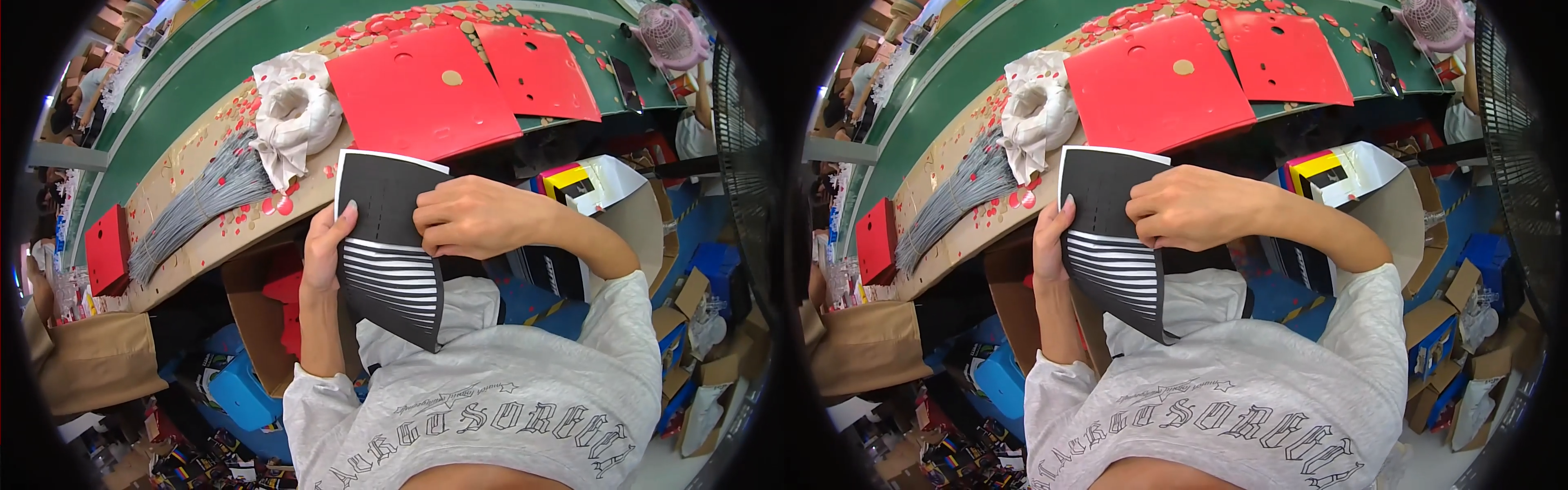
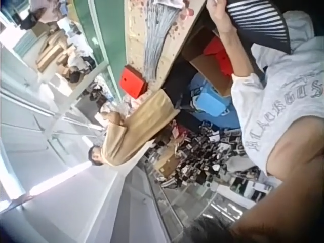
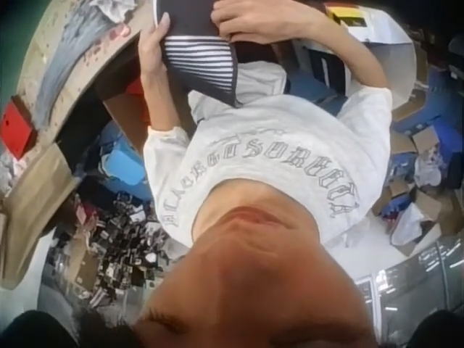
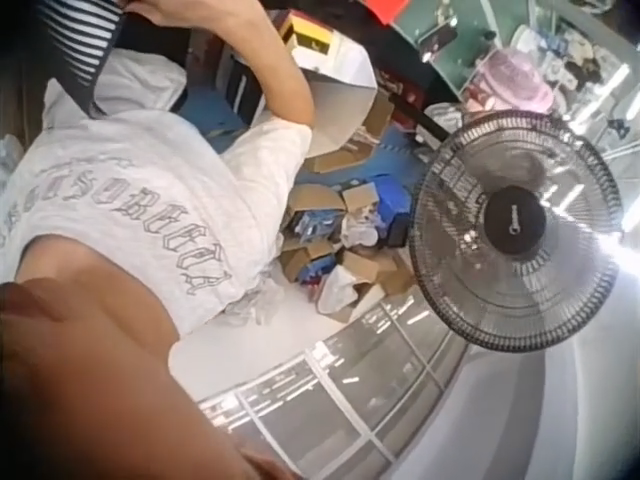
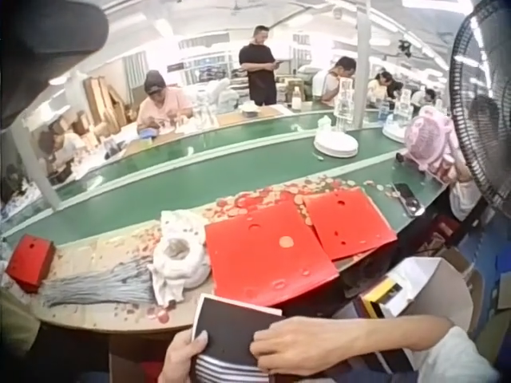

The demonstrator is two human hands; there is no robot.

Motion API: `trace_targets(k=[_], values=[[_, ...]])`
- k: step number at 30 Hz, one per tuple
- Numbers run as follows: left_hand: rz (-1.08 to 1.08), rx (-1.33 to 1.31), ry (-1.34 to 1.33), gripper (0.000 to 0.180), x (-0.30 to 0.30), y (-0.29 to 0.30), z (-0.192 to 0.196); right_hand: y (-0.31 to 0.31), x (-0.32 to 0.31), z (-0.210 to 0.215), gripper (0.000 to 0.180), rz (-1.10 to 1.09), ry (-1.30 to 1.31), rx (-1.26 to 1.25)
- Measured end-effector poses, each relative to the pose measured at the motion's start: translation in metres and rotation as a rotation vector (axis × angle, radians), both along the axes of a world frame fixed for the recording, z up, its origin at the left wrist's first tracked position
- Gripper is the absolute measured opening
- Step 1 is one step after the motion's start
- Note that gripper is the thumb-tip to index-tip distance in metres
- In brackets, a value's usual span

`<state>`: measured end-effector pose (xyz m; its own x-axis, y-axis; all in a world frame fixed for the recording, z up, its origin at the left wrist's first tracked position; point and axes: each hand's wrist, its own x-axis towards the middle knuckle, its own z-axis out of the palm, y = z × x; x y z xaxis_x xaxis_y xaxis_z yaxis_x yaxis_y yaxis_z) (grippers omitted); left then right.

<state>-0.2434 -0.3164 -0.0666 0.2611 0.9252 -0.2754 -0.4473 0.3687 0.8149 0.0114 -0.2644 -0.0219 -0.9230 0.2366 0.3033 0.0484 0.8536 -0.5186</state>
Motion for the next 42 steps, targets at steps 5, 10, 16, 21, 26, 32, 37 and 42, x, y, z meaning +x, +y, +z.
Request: trace_targets(k=[5,10,16,21,26,32,37,42], values=[[-0.011,0.031,-0.061,0.036,-0.006,0.000,-0.005,-0.004,0.002,-0.010,0.015,0.006,0.155,-0.033],[-0.024,0.011,-0.122,0.038,-0.003,0.003,-0.011,-0.009,0.008,-0.010,0.021,-0.032,0.159,0.152],[-0.087,0.025,-0.160,0.039,-0.001,0.004,-0.019,-0.008,0.007,-0.004,0.012,-0.045,0.073,-0.062],[-0.052,0.032,-0.005,0.035,-0.004,0.005,-0.018,-0.006,0.007,-0.007,0.011,-0.059,-0.007,-0.052],[-0.033,0.252,0.329,0.031,-0.006,0.002,-0.011,0.019,0.007,0.005,0.010,-0.044,0.150,-0.286],[-0.185,0.832,0.702,0.025,0.010,0.009,0.022,0.109,-0.001,0.008,0.011,-0.378,0.186,-0.615],[-0.360,1.158,0.784,0.044,0.036,0.002,0.067,0.129,-0.028,-0.016,0.011,-0.387,-0.046,-0.457],[-0.432,1.048,0.715,0.037,-0.017,0.010,0.107,0.129,-0.022,-0.012,0.015,-0.529,-0.266,-0.416]])
